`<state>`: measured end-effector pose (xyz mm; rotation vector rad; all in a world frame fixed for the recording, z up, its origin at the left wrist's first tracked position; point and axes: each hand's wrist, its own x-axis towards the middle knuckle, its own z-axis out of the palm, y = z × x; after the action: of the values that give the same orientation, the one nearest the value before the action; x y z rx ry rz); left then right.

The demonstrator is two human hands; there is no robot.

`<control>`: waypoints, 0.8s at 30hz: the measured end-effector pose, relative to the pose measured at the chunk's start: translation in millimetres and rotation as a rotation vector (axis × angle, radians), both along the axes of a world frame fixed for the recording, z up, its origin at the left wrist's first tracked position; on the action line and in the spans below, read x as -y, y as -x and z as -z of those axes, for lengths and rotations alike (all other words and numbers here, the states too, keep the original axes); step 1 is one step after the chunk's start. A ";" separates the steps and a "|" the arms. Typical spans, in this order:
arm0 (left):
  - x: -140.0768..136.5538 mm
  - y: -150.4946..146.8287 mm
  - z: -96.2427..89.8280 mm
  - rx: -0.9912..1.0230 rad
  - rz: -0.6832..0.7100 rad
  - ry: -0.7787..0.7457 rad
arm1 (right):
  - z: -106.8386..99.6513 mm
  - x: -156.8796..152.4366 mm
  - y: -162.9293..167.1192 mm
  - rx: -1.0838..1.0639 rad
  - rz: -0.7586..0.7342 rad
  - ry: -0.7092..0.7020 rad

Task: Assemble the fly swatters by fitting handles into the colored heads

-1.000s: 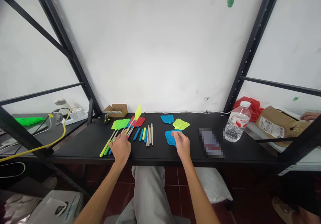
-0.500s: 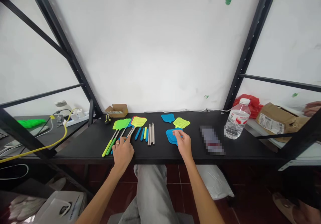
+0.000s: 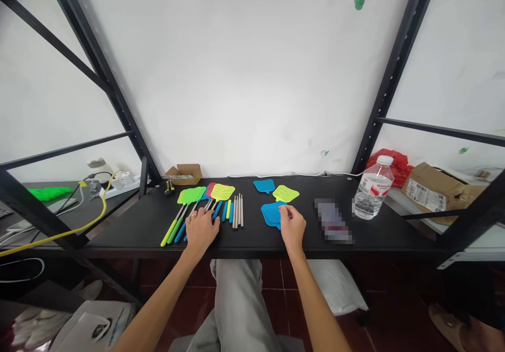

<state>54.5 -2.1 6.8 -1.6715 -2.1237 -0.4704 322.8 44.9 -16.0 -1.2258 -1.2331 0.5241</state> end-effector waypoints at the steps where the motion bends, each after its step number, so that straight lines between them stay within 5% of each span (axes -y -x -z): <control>1: -3.6 -0.8 -0.7 0.000 -0.003 0.022 | 1.6 -1.3 0.0 0.048 0.053 0.001; 11: -12.6 -2.2 -2.9 0.028 -0.038 0.043 | -5.8 3.4 11.6 0.600 0.137 0.139; 16: -11.5 -6.0 -1.4 0.040 0.011 0.028 | -5.7 1.3 14.3 0.701 0.114 0.208; 24: -15.3 -17.8 2.6 0.076 0.089 0.022 | 2.2 -1.4 12.6 0.708 0.142 0.129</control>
<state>72.3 13.2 4.2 -1.7935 -2.1215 -0.5470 310.2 46.2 -18.2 -1.6706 -1.6955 0.0489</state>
